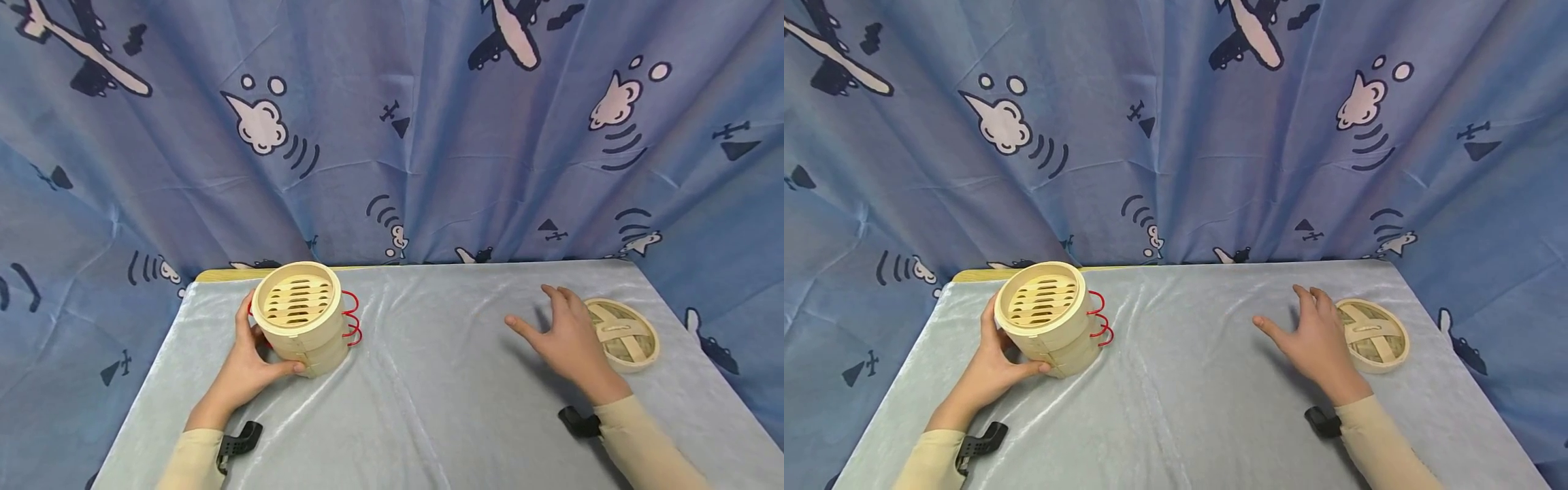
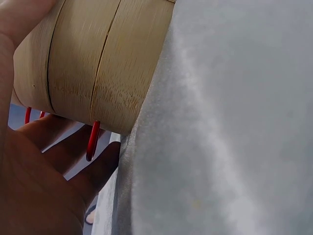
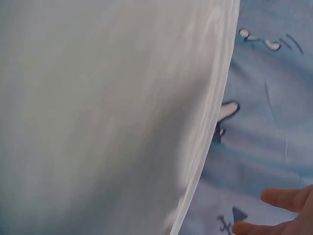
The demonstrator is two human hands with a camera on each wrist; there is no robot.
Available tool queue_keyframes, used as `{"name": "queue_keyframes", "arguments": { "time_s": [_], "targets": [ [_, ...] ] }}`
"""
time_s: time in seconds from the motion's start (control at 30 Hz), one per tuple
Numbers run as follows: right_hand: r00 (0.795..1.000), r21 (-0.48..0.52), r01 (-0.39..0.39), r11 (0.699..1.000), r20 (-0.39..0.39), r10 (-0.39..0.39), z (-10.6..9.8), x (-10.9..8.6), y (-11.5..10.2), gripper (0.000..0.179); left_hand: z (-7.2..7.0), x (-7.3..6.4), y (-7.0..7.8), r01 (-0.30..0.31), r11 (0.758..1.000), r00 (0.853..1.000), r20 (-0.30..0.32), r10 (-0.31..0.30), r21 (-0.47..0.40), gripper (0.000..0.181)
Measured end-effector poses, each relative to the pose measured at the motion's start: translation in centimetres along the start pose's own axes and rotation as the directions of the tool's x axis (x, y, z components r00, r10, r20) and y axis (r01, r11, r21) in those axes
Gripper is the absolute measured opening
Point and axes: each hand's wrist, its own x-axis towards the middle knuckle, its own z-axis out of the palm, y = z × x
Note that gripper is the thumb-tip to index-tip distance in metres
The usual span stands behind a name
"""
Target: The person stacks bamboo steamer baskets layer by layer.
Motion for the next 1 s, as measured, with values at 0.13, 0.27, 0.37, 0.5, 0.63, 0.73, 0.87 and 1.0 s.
{"name": "queue_keyframes", "arguments": {
  "time_s": [0.13, 0.27, 0.37, 0.5, 0.63, 0.73, 0.87, 1.0],
  "targets": [
    [0.999, -0.022, -0.029, 0.999, -0.02, 0.029, -1.1, -0.3, 1.3, 0.104, -0.1, 0.0, -0.1, -0.011, 1.0, 1.0, 0.0, 0.011, -0.012, 0.142],
    [0.998, -0.035, -0.055, 0.998, -0.032, 0.054, -1.7, -0.6, 2.6, 0.104, -0.3, 0.0, -0.1, -0.013, 1.0, 1.0, 0.001, 0.013, -0.016, 0.142],
    [0.997, -0.042, -0.071, 0.997, -0.039, 0.07, -1.9, -0.8, 3.6, 0.104, -0.4, -0.1, -0.1, -0.015, 1.0, 1.0, -0.002, 0.015, -0.015, 0.142],
    [0.994, -0.068, -0.1, 0.993, -0.059, 0.096, -2.3, -1.1, 4.9, 0.101, -0.4, -0.1, 0.0, -0.023, 1.0, 1.0, 0.0, 0.023, -0.009, 0.142],
    [0.988, -0.085, -0.14, 0.987, -0.077, 0.133, -2.7, -1.6, 6.3, 0.097, -0.3, 0.0, 0.0, -0.02, 1.0, 1.0, 0.007, 0.02, 0.001, 0.141],
    [0.984, -0.098, -0.17, 0.981, -0.068, 0.164, -3.1, -2.0, 7.3, 0.098, -0.2, 0.0, 0.1, -0.016, 1.0, 1.0, 0.007, 0.016, 0.0, 0.142],
    [0.983, -0.118, -0.184, 0.976, -0.037, 0.181, -3.5, -2.5, 8.4, 0.101, -0.1, 0.0, 0.1, -0.013, 1.0, 1.0, 0.009, 0.013, -0.007, 0.142],
    [0.979, -0.121, -0.203, 0.972, 0.006, 0.205, -3.8, -2.7, 8.9, 0.107, 0.0, 0.1, 0.3, -0.008, 1.0, 1.0, 0.009, 0.008, 0.004, 0.142]
  ]
}}
